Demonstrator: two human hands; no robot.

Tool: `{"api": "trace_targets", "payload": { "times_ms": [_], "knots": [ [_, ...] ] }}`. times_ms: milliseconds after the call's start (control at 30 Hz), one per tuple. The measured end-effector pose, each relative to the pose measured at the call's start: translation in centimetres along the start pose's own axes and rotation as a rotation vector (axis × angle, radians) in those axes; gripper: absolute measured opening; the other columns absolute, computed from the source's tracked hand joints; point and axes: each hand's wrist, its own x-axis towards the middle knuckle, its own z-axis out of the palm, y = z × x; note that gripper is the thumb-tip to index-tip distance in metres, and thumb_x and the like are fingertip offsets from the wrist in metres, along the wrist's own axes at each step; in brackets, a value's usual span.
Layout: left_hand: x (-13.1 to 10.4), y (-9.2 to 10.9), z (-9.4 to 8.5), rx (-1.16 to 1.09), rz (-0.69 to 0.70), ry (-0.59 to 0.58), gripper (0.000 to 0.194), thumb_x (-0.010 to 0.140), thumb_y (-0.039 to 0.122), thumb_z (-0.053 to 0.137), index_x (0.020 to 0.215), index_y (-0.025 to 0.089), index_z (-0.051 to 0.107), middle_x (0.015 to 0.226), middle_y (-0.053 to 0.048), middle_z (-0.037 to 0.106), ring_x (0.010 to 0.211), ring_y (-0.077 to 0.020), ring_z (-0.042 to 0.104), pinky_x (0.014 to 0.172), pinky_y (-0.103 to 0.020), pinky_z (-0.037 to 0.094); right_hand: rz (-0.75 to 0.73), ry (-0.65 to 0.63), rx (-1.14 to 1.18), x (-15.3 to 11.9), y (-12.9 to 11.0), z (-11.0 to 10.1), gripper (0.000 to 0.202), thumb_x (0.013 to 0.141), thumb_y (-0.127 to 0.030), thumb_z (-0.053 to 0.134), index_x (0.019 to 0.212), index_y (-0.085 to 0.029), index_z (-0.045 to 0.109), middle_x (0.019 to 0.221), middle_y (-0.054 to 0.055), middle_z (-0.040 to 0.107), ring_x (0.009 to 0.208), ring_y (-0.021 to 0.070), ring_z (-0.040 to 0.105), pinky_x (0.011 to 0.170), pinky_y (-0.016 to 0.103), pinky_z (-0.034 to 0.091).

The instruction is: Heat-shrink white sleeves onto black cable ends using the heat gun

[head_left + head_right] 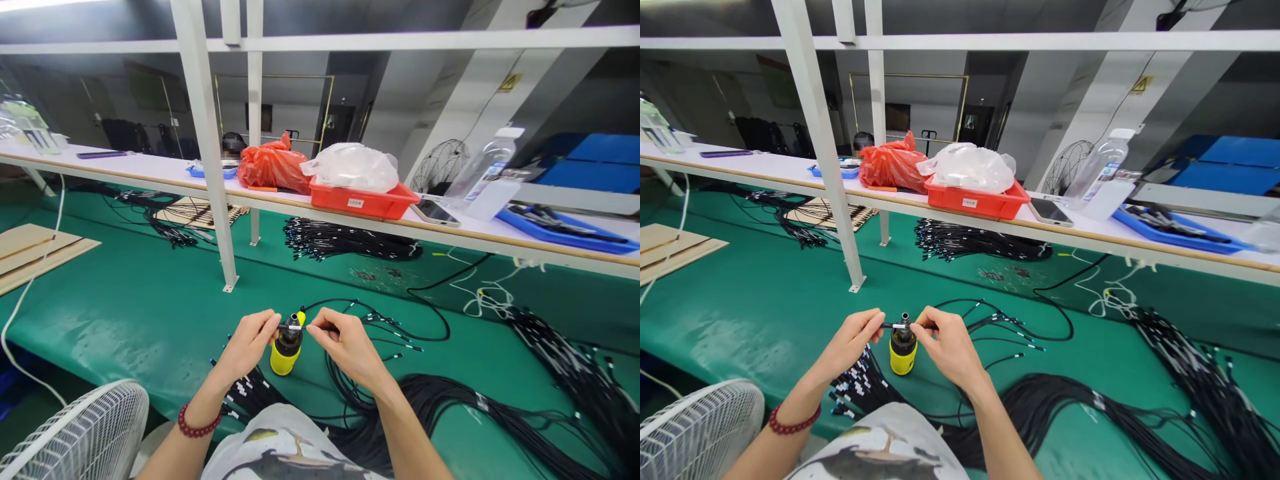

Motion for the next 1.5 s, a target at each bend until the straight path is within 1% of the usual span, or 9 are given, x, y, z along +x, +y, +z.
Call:
{"api": "trace_targets", "payload": {
  "times_ms": [133, 367, 700, 800, 933, 1067, 1167, 1367, 1500],
  "knots": [
    [1.0, -0.3, 0.2, 0.029, 0.016, 0.027, 0.043, 0.094, 0.048, 0.037, 0.064, 0.019, 0.048, 0.060, 0.003, 0.051, 0.059, -0.0121, 0.046, 0.060, -0.025, 0.033, 0.021, 0.063, 0.018, 0.4, 0.8, 0.5, 0.022, 0.087, -0.031, 0.055, 0.069, -0.019, 0.057, 0.064, -0.002, 0.058, 0.059, 0.0109, 0.046, 0.055, 0.022, 0.035],
    [2.2, -1.3, 0.5, 0.084, 0.036, 0.053, 0.039, 0.092, 0.047, 0.040, 0.067, 0.019, 0.050, 0.060, 0.005, 0.049, 0.057, -0.0111, 0.040, 0.057, -0.025, 0.029, 0.048, 0.098, 0.012, 1.2, 2.1, 1.0, 0.021, 0.085, -0.032, 0.055, 0.068, -0.019, 0.056, 0.064, -0.002, 0.058, 0.060, 0.0117, 0.047, 0.058, 0.023, 0.039],
    [2.8, -2.4, 0.5, 0.097, 0.054, 0.093, 0.022, 0.089, 0.039, 0.050, 0.079, 0.020, 0.056, 0.069, 0.003, 0.055, 0.065, -0.0128, 0.048, 0.062, -0.025, 0.033, 0.109, 0.142, 0.002, 2.0, 3.2, 1.8, 0.014, 0.080, -0.028, 0.060, 0.069, -0.019, 0.063, 0.064, -0.001, 0.065, 0.056, 0.0120, 0.052, 0.055, 0.024, 0.038],
    [2.9, -2.5, 0.5, 0.100, 0.053, 0.096, 0.017, 0.087, 0.035, 0.052, 0.084, 0.020, 0.057, 0.074, 0.002, 0.057, 0.068, -0.0136, 0.049, 0.062, -0.025, 0.034, 0.098, 0.158, 0.019, 2.1, 3.5, 2.0, 0.012, 0.079, -0.026, 0.061, 0.070, -0.019, 0.063, 0.067, -0.001, 0.066, 0.061, 0.0132, 0.056, 0.058, 0.025, 0.041],
    [2.9, -2.1, 0.5, 0.150, 0.060, 0.074, 0.023, 0.089, 0.040, 0.048, 0.084, 0.020, 0.057, 0.072, 0.002, 0.057, 0.065, -0.0137, 0.048, 0.060, -0.025, 0.033, 0.094, 0.158, 0.031, 2.1, 3.7, 2.0, 0.014, 0.080, -0.028, 0.061, 0.070, -0.018, 0.063, 0.068, 0.000, 0.066, 0.062, 0.0140, 0.057, 0.059, 0.025, 0.042],
    [2.9, -1.5, 0.3, 0.264, 0.037, 0.045, 0.041, 0.093, 0.046, 0.036, 0.066, 0.020, 0.051, 0.057, 0.003, 0.050, 0.056, -0.0130, 0.042, 0.057, -0.027, 0.029, 0.108, 0.154, 0.009, 1.9, 3.6, 1.7, 0.021, 0.083, -0.034, 0.059, 0.069, -0.018, 0.061, 0.062, -0.001, 0.062, 0.054, 0.0118, 0.049, 0.053, 0.024, 0.036],
    [2.9, -1.5, 0.3, 0.293, 0.028, 0.025, 0.047, 0.094, 0.047, 0.032, 0.059, 0.020, 0.049, 0.052, 0.003, 0.047, 0.053, -0.0131, 0.041, 0.056, -0.028, 0.028, 0.100, 0.141, 0.016, 1.9, 3.5, 1.6, 0.021, 0.083, -0.034, 0.059, 0.069, -0.018, 0.061, 0.064, 0.000, 0.063, 0.054, 0.0117, 0.049, 0.052, 0.024, 0.035],
    [3.0, -2.3, 0.4, 0.200, 0.031, 0.080, 0.042, 0.092, 0.048, 0.039, 0.063, 0.020, 0.049, 0.056, 0.004, 0.048, 0.054, -0.0116, 0.041, 0.056, -0.025, 0.029, 0.034, 0.046, -0.050, 1.8, 3.2, 1.3, 0.026, 0.090, -0.034, 0.050, 0.075, -0.018, 0.065, 0.067, 0.000, 0.063, 0.058, 0.0120, 0.049, 0.055, 0.024, 0.034],
    [3.0, -2.6, 0.4, 0.159, 0.041, 0.100, 0.032, 0.089, 0.044, 0.046, 0.071, 0.019, 0.053, 0.064, 0.004, 0.054, 0.060, -0.0120, 0.047, 0.059, -0.024, 0.033, 0.012, 0.056, -0.063, 1.9, 3.4, 1.5, 0.025, 0.089, -0.031, 0.051, 0.073, -0.018, 0.065, 0.068, 0.000, 0.064, 0.062, 0.0129, 0.053, 0.058, 0.024, 0.036]
  ]
}}
